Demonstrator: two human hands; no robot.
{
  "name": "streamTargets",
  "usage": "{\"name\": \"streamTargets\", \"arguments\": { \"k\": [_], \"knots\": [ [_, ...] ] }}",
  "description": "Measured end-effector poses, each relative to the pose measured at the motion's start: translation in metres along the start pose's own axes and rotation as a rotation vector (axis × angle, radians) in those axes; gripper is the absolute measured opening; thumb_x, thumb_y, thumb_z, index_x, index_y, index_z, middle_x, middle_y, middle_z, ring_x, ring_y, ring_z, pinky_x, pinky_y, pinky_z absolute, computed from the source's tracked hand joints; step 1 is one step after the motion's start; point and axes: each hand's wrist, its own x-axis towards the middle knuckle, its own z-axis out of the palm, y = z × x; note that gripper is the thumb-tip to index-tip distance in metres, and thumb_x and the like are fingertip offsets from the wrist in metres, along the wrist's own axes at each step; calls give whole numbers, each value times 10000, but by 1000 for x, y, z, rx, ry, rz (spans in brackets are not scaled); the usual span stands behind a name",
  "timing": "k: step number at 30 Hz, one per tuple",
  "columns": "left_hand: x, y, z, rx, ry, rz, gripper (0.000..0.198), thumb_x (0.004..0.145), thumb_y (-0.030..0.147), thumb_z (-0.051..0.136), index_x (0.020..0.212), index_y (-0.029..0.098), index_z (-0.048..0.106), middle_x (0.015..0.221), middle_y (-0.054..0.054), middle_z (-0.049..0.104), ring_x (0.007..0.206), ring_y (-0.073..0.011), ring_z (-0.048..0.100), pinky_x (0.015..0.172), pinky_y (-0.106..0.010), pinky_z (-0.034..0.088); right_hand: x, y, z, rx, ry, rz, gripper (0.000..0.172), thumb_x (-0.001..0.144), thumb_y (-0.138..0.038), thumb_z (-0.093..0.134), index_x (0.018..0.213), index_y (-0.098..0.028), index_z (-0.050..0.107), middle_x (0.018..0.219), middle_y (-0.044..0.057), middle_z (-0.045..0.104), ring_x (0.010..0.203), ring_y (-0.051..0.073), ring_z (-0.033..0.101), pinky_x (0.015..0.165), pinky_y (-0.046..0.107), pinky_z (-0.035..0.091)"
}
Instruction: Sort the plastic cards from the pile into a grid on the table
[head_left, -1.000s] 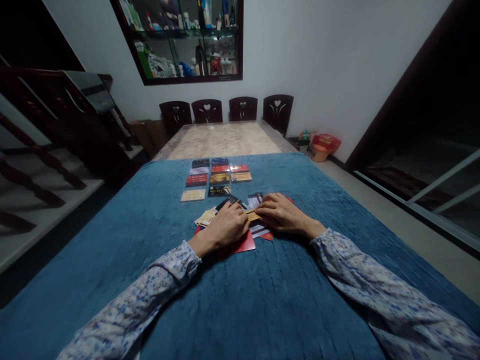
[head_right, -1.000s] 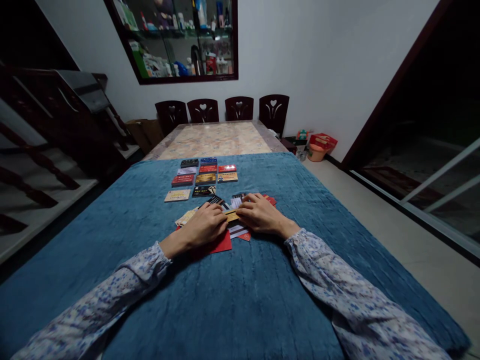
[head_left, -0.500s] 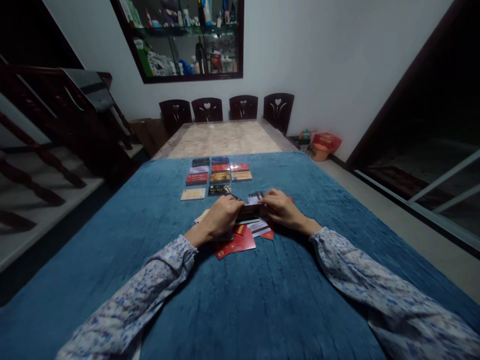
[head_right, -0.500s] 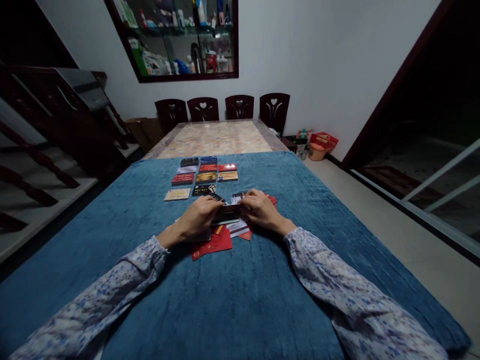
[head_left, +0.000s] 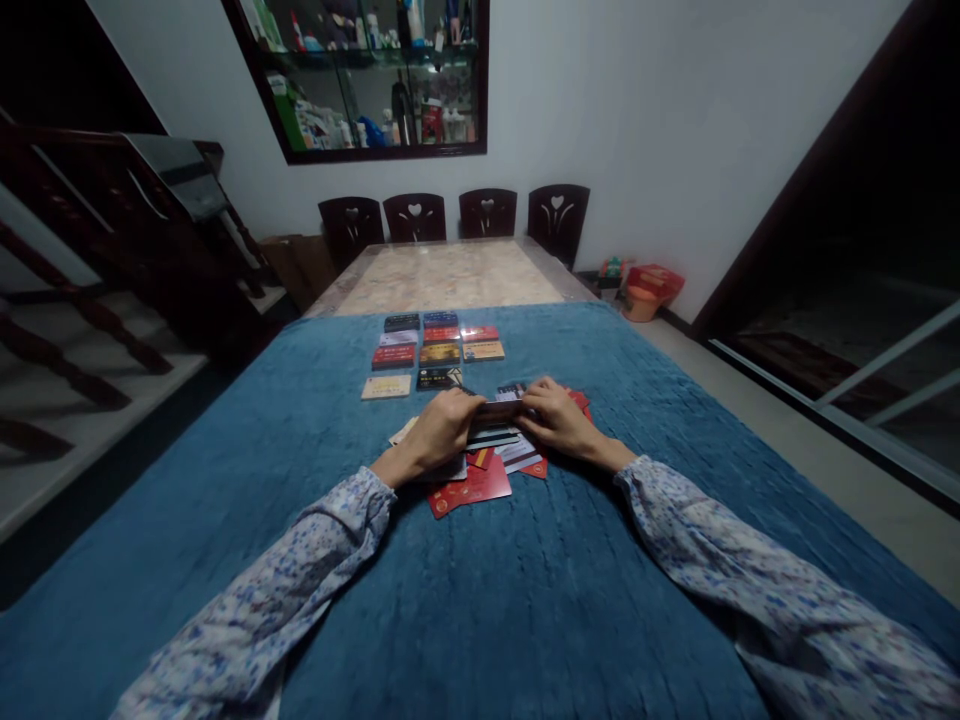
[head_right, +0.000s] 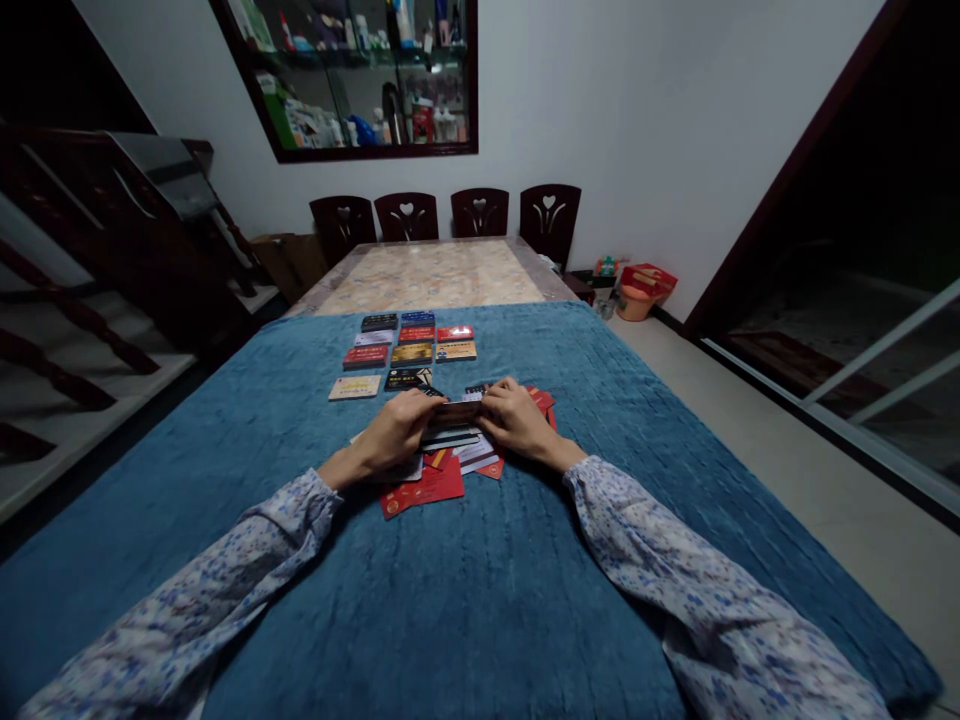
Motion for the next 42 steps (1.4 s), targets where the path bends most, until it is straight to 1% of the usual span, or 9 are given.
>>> {"name": "streamTargets", "arguments": {
  "k": [4,8,12,16,22,27,32,37,42],
  "knots": [
    [0,0,-1,-5,5,-20,312,922,60,491,1128,139,713,967,-107,736,886,-209,668,828,-357,563,0,0,-1,11,29,19,171,968,-248,555,862,-198,680,864,88,699,881,239,532,846,422,452],
    [0,-1,-2,-49,39,-71,306,922,61,492,1099,144,728,969,-99,716,894,-200,667,826,-349,570,0,-4,-6,36,111,94,139,967,-266,561,936,-212,686,873,82,701,917,250,573,828,396,472],
    [-1,1,0,-96,63,-80,269,921,71,526,1070,150,736,975,-92,703,938,-202,664,844,-353,576,3,-13,-11,90,209,149,184,998,-326,522,1002,-219,673,947,78,701,898,230,625,807,359,490],
    [-2,2,0,-100,57,-53,244,938,89,536,1063,156,735,949,-91,706,929,-203,658,829,-343,571,8,-22,-15,80,262,144,221,1031,-367,476,1047,-227,647,945,69,698,849,210,628,791,333,478],
    [0,0,-1,-100,138,-70,260,929,75,504,1023,158,732,946,-85,725,944,-209,641,850,-360,560,20,-25,-22,-152,224,56,277,1043,-329,460,1101,-221,709,924,97,717,899,245,582,859,392,413],
    [0,6,-4,-125,265,-111,212,949,113,516,1014,171,710,945,-63,721,918,-190,646,829,-334,562,30,-30,-26,-284,157,-96,274,1056,-358,477,1123,-250,720,891,66,753,929,249,532,915,426,350],
    [0,11,-4,-138,318,-110,153,948,133,563,1010,171,698,956,-57,719,902,-179,663,828,-320,568,40,-35,-23,-341,97,-191,240,1044,-387,533,1165,-276,708,910,46,761,971,243,521,931,421,322],
    [0,6,1,-166,360,-97,93,927,133,612,936,173,695,897,-41,707,844,-169,674,796,-296,565,44,-31,-12,-376,168,-285,187,1017,-338,605,1140,-246,712,863,24,758,933,218,514,904,391,321],
    [-2,4,6,-188,323,-132,83,884,105,639,894,183,668,868,-22,697,823,-162,668,793,-283,549,43,-30,-6,-385,210,-336,101,998,-245,629,1049,-229,715,873,18,755,921,209,506,907,371,311]
  ]
}}
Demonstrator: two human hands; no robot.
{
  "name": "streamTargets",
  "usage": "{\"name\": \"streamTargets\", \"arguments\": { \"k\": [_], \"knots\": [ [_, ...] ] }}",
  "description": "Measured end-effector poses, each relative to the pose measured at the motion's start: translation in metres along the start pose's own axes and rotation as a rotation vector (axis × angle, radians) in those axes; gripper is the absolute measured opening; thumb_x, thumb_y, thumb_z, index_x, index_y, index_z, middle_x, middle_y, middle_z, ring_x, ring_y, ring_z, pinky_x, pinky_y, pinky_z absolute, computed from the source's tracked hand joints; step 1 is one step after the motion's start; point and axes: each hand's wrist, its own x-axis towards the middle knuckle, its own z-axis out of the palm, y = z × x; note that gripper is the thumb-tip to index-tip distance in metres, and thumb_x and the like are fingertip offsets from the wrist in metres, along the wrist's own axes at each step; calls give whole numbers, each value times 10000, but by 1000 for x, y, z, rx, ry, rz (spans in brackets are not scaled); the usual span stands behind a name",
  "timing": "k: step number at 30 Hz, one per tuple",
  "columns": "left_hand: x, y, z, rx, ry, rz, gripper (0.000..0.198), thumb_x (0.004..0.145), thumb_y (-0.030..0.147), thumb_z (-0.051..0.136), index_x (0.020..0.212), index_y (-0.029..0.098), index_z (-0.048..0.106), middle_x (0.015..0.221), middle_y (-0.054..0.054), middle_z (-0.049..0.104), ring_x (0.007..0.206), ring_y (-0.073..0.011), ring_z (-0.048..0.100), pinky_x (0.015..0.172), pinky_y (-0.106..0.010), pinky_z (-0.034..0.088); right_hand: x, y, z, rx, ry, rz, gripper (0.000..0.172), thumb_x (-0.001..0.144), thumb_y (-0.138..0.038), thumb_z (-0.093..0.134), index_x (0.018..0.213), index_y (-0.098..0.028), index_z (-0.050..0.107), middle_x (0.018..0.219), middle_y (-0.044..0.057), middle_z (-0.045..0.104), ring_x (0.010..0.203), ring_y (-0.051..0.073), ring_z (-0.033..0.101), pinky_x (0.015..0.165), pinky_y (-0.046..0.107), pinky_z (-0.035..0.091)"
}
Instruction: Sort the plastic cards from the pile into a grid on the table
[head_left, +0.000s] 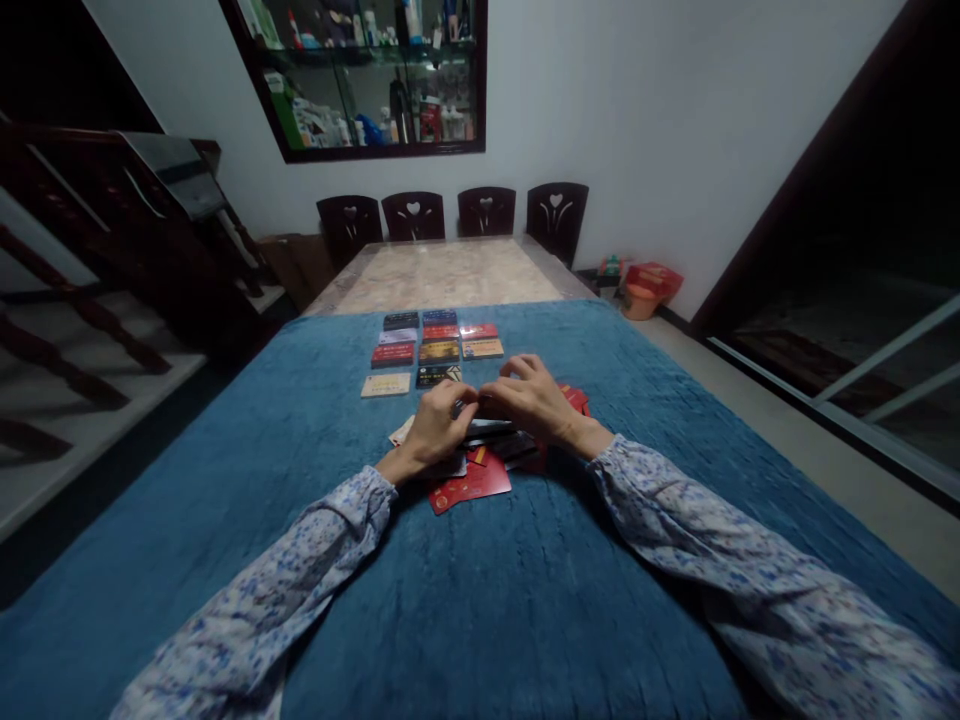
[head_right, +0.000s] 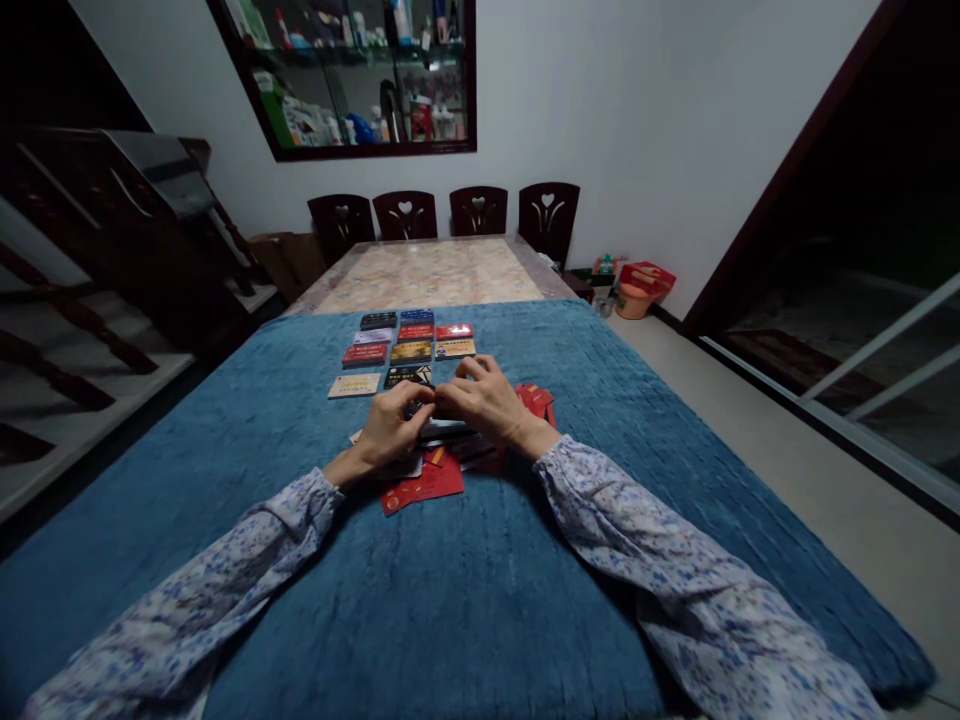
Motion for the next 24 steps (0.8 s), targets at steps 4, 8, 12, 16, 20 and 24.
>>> {"name": "streamTargets", "arguments": {
  "k": [4,8,12,16,20,24],
  "knots": [
    [-2,1,1,12,-38,-39,104,860,84,629,867,187,638,840,-14,688,805,-163,656,785,-290,540,-1,-3,2,-3,7,2,134,1022,-250,578,1033,-224,709,866,25,748,933,217,508,899,378,316],
    [-2,1,1,6,-70,-60,98,863,90,612,875,187,626,844,-19,691,802,-167,649,783,-299,537,-6,-4,1,-2,-26,20,172,1029,-226,538,1068,-213,705,864,44,736,918,218,502,874,378,321],
    [-2,-1,0,2,-80,-72,99,846,90,611,878,184,609,855,-27,686,803,-174,645,771,-302,534,-23,-2,-5,-14,-98,78,220,998,-179,537,1153,-201,691,887,61,736,930,233,502,878,386,334],
    [-2,-2,0,-12,-105,-53,157,828,68,588,931,184,614,888,-33,681,837,-180,650,795,-309,542,-42,1,-10,-39,-88,117,233,994,-192,534,1169,-189,689,951,75,743,924,238,510,881,382,349],
    [-3,-1,-2,0,-135,-27,269,838,43,547,1045,187,637,914,-35,672,847,-179,646,805,-304,543,-51,0,-8,-58,-60,151,244,991,-214,545,1190,-179,681,984,90,739,925,246,520,852,378,362],
    [-5,0,-1,56,-147,-9,308,830,34,534,1079,184,637,923,-47,661,869,-198,636,817,-319,537,-52,-5,-3,-54,-128,259,299,966,-212,563,1247,-167,651,1025,109,742,938,259,539,856,387,375]
  ]
}}
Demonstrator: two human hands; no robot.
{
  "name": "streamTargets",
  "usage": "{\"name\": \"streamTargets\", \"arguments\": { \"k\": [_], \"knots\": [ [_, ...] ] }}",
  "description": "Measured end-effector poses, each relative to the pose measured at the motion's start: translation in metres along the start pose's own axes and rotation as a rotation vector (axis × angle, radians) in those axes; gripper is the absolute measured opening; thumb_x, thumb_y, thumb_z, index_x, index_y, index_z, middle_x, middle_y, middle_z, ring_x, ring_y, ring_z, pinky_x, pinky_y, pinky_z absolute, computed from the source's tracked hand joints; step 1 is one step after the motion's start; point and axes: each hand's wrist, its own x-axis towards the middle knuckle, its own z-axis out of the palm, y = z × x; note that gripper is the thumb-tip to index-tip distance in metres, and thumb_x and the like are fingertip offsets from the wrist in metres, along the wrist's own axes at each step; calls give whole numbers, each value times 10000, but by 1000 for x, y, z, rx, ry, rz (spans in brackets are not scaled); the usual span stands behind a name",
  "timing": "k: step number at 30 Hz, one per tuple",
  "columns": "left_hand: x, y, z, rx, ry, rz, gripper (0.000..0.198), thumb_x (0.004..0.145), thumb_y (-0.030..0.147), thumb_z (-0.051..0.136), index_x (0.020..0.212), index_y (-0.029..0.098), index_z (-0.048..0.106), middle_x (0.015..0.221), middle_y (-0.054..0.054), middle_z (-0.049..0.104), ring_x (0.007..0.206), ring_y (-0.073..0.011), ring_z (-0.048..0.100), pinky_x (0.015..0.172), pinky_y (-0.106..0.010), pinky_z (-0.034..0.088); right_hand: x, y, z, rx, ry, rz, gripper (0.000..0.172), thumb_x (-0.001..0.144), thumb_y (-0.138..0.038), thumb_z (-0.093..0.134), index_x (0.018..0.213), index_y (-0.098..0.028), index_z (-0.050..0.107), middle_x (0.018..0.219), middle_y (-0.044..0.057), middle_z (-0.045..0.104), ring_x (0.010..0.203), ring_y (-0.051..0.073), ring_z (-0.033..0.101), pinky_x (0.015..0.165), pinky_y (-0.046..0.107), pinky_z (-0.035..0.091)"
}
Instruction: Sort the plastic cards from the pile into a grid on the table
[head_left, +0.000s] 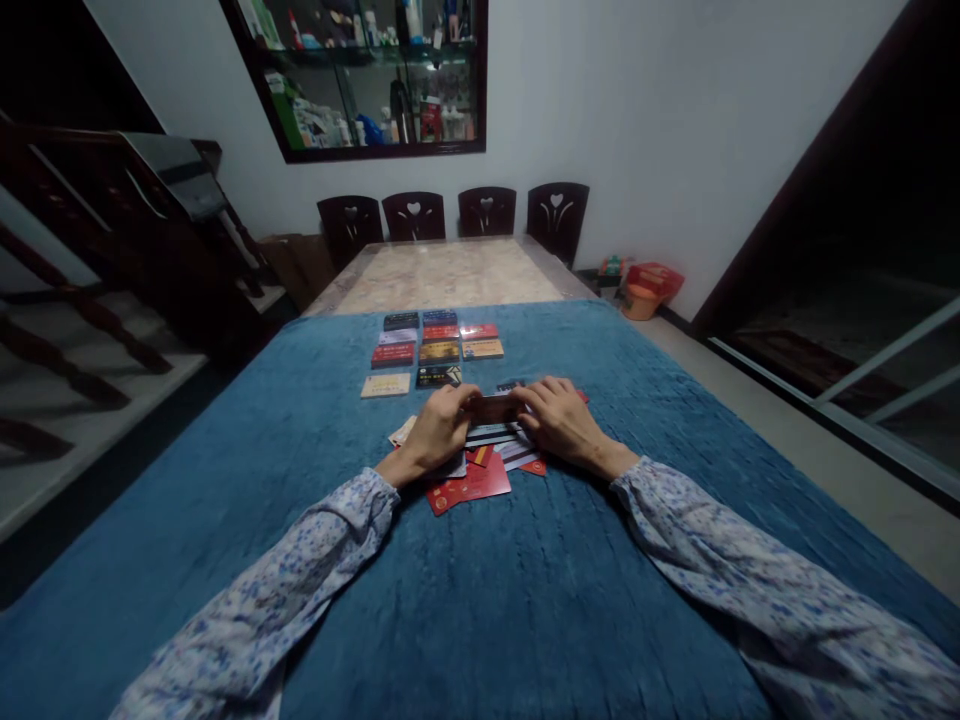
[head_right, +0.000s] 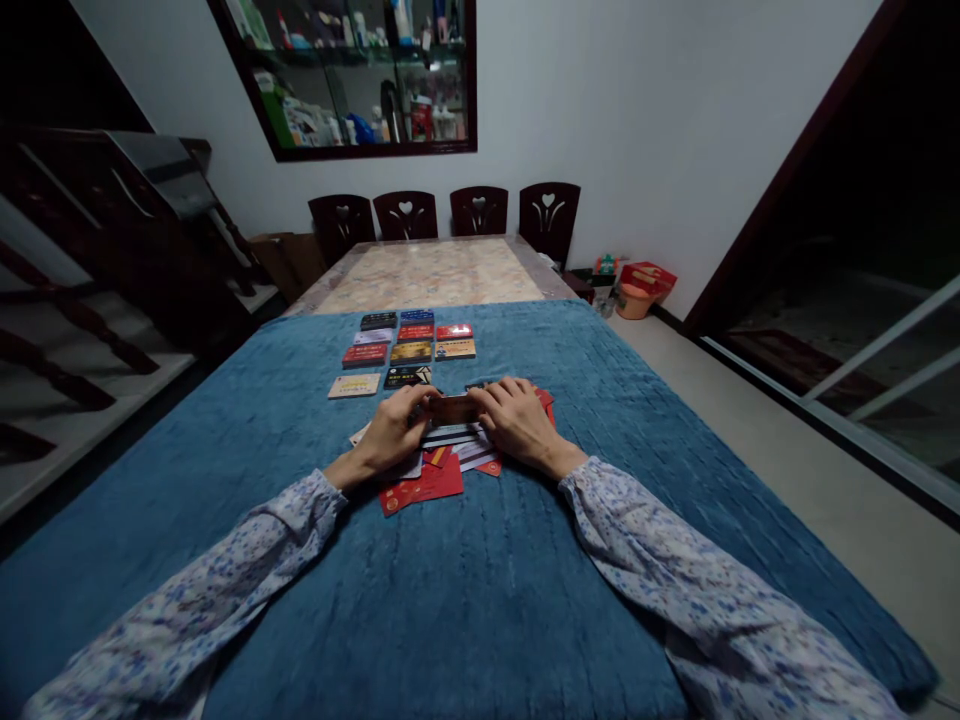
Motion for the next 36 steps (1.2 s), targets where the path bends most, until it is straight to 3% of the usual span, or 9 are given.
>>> {"name": "streamTargets", "arguments": {
  "k": [6,14,22,29,36],
  "knots": [
    [-1,-1,4,70,-29,-19,306,849,69,536,1121,182,621,943,-71,659,891,-227,636,822,-347,530,-2,-2,4,54,-67,80,423,899,-161,612,1321,-165,602,1064,114,751,944,271,561,847,382,397],
    [-2,4,5,193,-92,-29,401,863,64,483,1233,164,601,983,-103,684,881,-251,626,824,-378,525,-1,-3,4,40,-93,71,430,929,-187,592,1356,-140,574,1066,132,743,969,282,565,849,392,387],
    [-1,3,5,217,-59,7,423,872,50,444,1259,145,586,1049,-127,687,928,-262,612,863,-407,521,4,-9,-2,14,-52,65,445,906,-229,622,1338,-138,567,1097,150,708,981,295,546,848,407,383],
    [0,6,2,258,-103,53,487,840,90,525,1325,138,521,1169,-153,663,1060,-298,588,925,-440,500,5,-8,-1,-39,-20,66,437,925,-293,603,1327,-123,576,1073,150,702,974,295,533,855,410,369],
    [2,3,2,347,-85,52,504,837,100,546,1340,123,518,1117,-159,646,1049,-313,580,900,-455,485,6,-7,-1,-40,35,43,456,930,-307,618,1327,-86,583,1092,164,696,975,295,537,840,412,399]
  ]
}}
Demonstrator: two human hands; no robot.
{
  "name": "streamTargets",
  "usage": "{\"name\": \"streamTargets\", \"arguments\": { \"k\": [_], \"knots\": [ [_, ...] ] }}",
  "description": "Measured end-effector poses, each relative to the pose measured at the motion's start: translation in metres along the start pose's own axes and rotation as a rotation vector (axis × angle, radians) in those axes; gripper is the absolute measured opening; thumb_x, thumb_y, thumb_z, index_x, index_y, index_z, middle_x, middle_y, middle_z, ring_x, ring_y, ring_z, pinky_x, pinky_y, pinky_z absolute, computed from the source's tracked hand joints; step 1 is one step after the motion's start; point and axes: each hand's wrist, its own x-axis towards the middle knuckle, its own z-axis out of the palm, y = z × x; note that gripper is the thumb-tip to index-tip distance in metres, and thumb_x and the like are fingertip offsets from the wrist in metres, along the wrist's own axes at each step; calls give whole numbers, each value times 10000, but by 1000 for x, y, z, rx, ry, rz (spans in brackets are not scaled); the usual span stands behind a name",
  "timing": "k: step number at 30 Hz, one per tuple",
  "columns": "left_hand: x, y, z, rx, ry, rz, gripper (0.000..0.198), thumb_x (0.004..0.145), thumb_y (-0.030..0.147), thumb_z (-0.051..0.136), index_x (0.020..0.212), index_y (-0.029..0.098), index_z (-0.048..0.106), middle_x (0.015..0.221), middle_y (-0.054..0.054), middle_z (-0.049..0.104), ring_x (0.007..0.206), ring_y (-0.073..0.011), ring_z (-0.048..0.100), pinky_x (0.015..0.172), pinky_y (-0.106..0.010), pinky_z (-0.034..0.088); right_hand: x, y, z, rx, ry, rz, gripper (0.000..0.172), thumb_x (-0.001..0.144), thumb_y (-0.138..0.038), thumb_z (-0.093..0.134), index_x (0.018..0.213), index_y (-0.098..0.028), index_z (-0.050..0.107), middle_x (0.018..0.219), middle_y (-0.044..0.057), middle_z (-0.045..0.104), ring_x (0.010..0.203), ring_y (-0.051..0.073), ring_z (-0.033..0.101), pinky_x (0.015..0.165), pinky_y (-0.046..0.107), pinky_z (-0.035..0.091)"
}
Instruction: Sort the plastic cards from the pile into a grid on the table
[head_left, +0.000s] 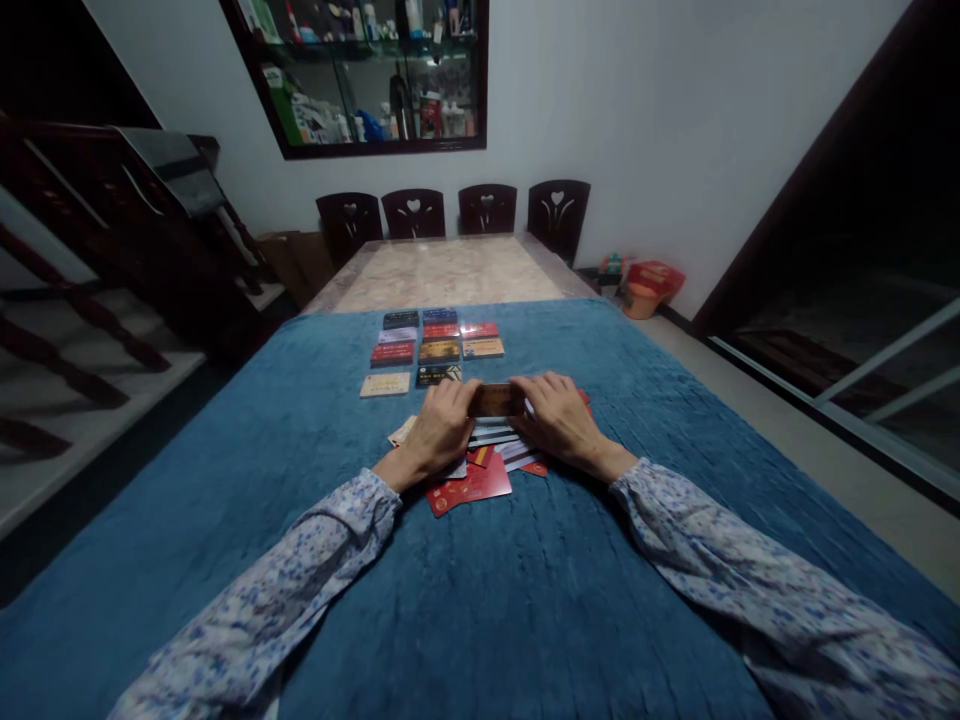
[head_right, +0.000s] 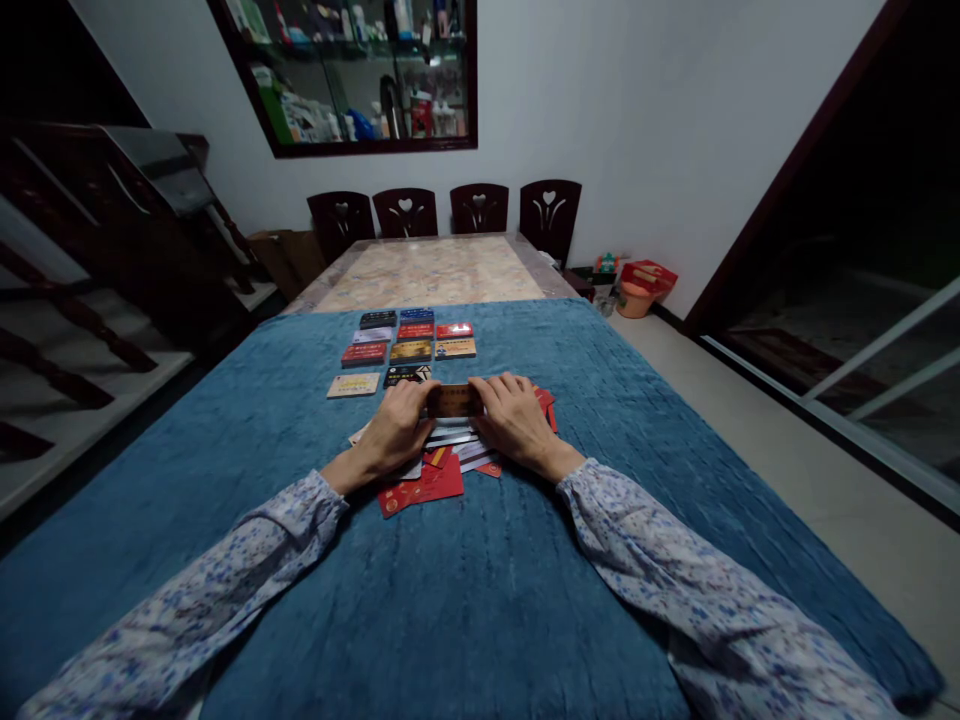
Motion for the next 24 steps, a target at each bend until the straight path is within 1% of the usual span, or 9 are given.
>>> {"name": "streamTargets", "arguments": {
  "k": [2,5,8,10,12,17,21,24],
  "knots": [
    [0,-1,-1,-2,10,-4,491,844,115,555,1333,140,528,1134,-153,635,1064,-308,579,908,-451,487,1,0,0,1,7,-5,467,929,-316,629,1339,-96,584,1141,180,675,1004,302,533,836,412,415],
    [1,-3,-5,-28,22,11,484,850,132,567,1333,158,539,1224,-165,606,1124,-312,569,937,-460,492,3,3,-1,13,10,-7,486,930,-328,640,1366,-124,574,1223,197,636,1055,312,523,846,418,436],
    [2,-7,-9,-35,32,26,484,859,158,590,1341,148,545,1307,-190,580,1179,-334,557,963,-490,491,8,6,-1,14,-6,-36,509,929,-320,649,1391,-127,562,1247,204,623,1082,316,514,849,420,440],
    [3,-10,-11,-37,31,31,499,860,162,603,1355,142,543,1326,-200,578,1202,-347,551,975,-509,489,13,10,-2,19,-36,-59,516,935,-316,642,1405,-122,556,1252,207,624,1093,319,507,849,423,437],
    [6,-15,-13,-42,31,26,517,858,156,614,1370,146,540,1320,-198,587,1220,-353,547,985,-520,489,20,13,-2,31,-68,-77,505,949,-321,623,1407,-119,557,1256,207,626,1100,319,500,850,424,432],
    [12,-29,-22,-25,19,-9,529,842,136,628,1366,154,558,1312,-185,610,1228,-349,558,971,-496,505,43,20,1,44,-111,-105,465,961,-330,611,1386,-142,582,1265,191,637,1099,312,496,840,417,423],
    [16,-42,-29,-12,2,-47,518,828,135,629,1343,144,585,1334,-186,618,1233,-358,551,1005,-539,493,61,23,9,43,-144,-123,474,936,-325,651,1371,-146,596,1257,192,650,1100,312,503,824,406,421],
    [20,-55,-32,-25,9,-68,508,812,134,637,1319,165,610,1326,-168,636,1235,-355,547,1032,-561,479,74,24,17,44,-160,-115,475,921,-324,672,1361,-160,602,1275,187,647,1118,315,497,820,401,415]
  ]
}}
